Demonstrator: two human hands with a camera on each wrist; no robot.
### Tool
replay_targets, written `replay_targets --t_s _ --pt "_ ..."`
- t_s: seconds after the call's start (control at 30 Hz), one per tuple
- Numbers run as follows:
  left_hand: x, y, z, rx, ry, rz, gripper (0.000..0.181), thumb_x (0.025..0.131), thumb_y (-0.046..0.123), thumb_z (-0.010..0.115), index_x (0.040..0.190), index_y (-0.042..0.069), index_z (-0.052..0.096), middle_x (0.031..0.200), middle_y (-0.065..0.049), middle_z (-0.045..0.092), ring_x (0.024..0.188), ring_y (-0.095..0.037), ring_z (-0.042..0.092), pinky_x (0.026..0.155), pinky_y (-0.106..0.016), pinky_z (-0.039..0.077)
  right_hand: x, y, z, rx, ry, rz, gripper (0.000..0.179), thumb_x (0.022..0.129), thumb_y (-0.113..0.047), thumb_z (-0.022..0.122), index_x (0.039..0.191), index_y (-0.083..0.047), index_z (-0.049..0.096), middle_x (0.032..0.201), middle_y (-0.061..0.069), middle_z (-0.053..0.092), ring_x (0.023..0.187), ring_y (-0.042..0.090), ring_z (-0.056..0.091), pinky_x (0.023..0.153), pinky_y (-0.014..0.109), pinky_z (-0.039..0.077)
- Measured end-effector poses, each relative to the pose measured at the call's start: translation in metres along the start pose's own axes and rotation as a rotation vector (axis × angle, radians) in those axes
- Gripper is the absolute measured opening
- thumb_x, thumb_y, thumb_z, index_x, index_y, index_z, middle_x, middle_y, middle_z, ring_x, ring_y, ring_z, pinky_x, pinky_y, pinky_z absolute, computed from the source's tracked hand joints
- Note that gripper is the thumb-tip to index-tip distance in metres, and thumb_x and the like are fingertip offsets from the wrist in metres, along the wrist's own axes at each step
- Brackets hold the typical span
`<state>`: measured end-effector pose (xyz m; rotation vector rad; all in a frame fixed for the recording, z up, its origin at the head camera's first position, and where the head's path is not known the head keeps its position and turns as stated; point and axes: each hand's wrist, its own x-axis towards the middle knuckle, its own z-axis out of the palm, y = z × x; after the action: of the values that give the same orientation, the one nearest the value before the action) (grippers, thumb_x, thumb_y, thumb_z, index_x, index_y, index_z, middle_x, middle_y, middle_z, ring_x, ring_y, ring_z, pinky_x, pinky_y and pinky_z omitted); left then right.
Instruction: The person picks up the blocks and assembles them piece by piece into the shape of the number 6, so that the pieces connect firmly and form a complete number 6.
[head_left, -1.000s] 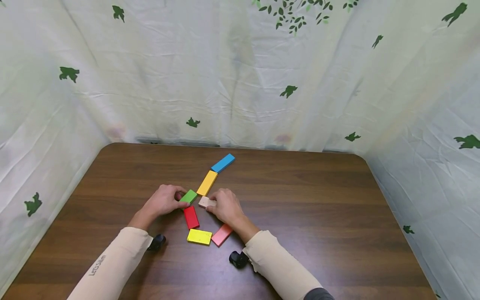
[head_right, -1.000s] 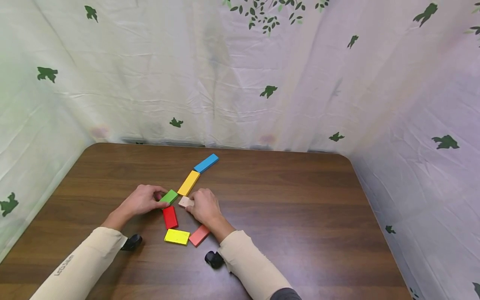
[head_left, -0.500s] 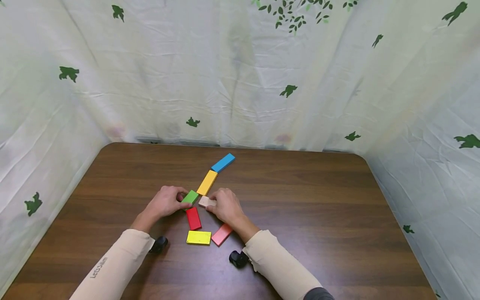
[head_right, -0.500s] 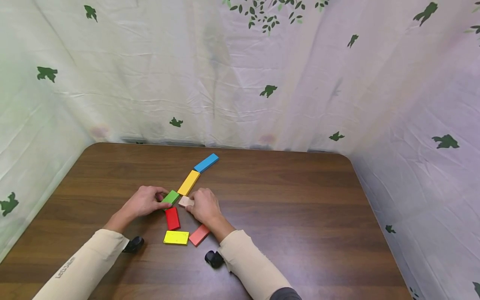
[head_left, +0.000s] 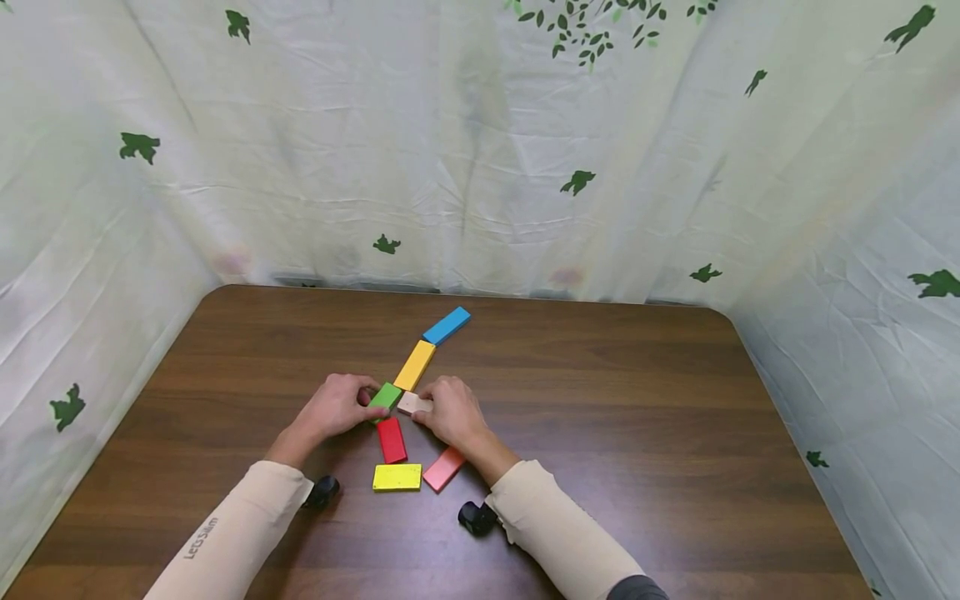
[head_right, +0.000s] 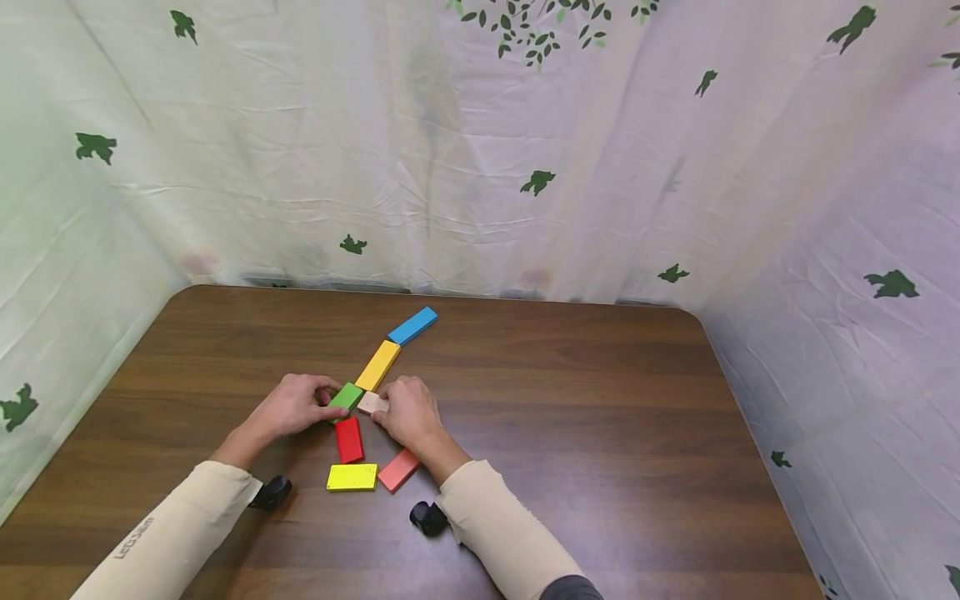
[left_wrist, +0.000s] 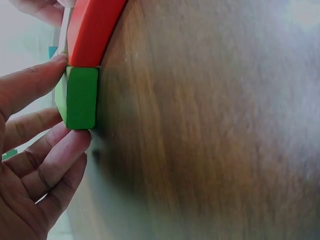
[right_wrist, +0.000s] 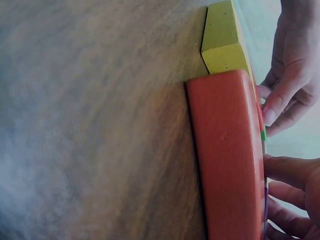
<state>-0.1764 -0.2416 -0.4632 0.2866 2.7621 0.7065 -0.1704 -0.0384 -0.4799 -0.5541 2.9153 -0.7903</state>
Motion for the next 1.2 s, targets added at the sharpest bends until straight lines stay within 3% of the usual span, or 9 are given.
replay_targets --t_s 0.8,1.2 --pt "-0.001 0.0045 0.0075 0.0 0.018 -0.011 0.044 0.08 0.03 0.079 0.111 0.001 0.068 0.074 -0.002 0.058 0.065 -0.016 0.048 0.055 -0.026 0.041 0.001 0.0009 0.001 -0.003 0.028 -0.025 0.017 0.08 -0.026 0.08 0.092 -0.014 0.079 0.082 -0.005 0.067 0.077 0.012 0.055 0.066 0.024 0.044" --pt "-0.0029 0.0045 0.0079 0.007 0.026 -0.02 0.046 0.082 0.031 0.077 0.113 0.0 0.067 0.078 -0.003 0.06 0.068 -0.017 0.05 0.057 -0.027 0.043 -0.0003 0.0005 0.0002 -0.002 0.019 -0.017 0.019 0.081 -0.026 0.079 0.095 -0.013 0.078 0.083 -0.003 0.065 0.08 0.013 0.054 0.07 0.024 0.044"
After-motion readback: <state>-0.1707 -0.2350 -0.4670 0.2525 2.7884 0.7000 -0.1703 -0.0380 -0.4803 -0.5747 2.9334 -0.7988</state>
